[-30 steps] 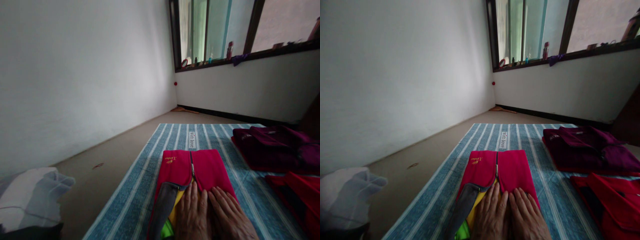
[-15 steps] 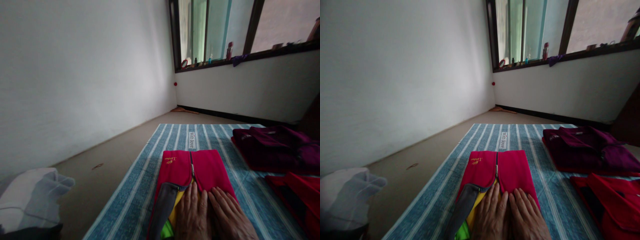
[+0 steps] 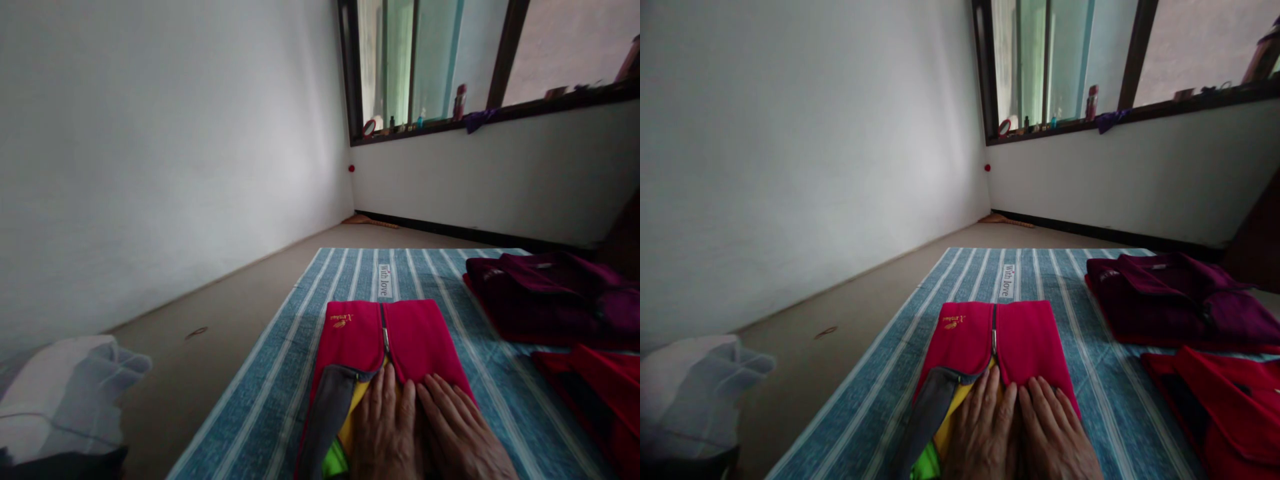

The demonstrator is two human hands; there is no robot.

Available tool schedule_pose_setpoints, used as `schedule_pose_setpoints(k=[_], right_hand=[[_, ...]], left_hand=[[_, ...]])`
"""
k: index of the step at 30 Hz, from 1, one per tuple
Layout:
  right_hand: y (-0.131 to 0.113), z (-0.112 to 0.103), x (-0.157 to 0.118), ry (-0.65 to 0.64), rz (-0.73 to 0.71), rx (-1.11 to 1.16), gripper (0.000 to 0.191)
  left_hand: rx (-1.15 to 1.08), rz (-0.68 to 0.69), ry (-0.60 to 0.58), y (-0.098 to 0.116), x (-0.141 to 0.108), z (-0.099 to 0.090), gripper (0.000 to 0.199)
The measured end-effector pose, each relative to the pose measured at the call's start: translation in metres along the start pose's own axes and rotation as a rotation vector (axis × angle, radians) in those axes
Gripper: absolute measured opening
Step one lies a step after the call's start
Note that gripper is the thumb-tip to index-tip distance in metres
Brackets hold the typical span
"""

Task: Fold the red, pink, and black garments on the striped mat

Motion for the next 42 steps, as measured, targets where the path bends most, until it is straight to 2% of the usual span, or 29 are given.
schedule_pose_setpoints(k=[8, 14, 20, 22, 25, 27, 30, 37, 39, 42], right_hand=[[0.000, 0.002, -0.004, 0.000, 0.000, 0.017, 0.040], [0.002, 0.010, -0.012, -0.007, -0.012, 0.018, 0.044], [0.003, 0.013, -0.016, 0.014, -0.031, 0.002, 0.047], [0.003, 0.016, -0.019, 0.024, -0.032, -0.002, 0.048], [0.001, 0.021, -0.023, 0.051, -0.060, -0.009, 0.050], [0.001, 0.022, -0.023, 0.078, -0.031, -0.015, 0.051], [0.001, 0.020, -0.021, 0.092, 0.002, -0.009, 0.051], [0.000, 0.018, -0.018, 0.083, 0.022, -0.007, 0.047], [-0.001, 0.019, -0.018, 0.087, 0.014, -0.004, 0.044], [-0.001, 0.017, -0.016, 0.087, 0.016, -0.005, 0.039]], left_hand=[[0.049, 0.019, -0.023, 0.002, -0.001, 0.001, 0.055], [0.126, 0.031, 0.066, 0.002, 0.000, 0.001, 0.049], [0.092, 0.045, 0.104, 0.000, -0.003, 0.006, 0.046], [0.081, 0.002, 0.162, 0.001, -0.006, 0.013, 0.044], [0.069, -0.146, 0.344, 0.003, -0.013, 0.024, 0.036], [0.058, -0.205, 0.400, 0.004, -0.017, 0.031, 0.035], [0.056, -0.184, 0.323, 0.006, -0.018, 0.035, 0.037], [0.062, -0.055, 0.100, 0.000, -0.012, 0.017, 0.046], [0.067, -0.038, 0.130, 0.000, -0.010, 0.014, 0.046], [0.064, -0.109, 0.183, -0.001, -0.011, 0.014, 0.044]])
Point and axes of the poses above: each hand's wrist, its own x-axis towards the middle knuckle, its own z-axis out of the palm, y = z × x, the point moved 6 cm from there along x, towards the middle knuckle, and after that the axes turned 10 degrees about y, right-handed, at the moved point
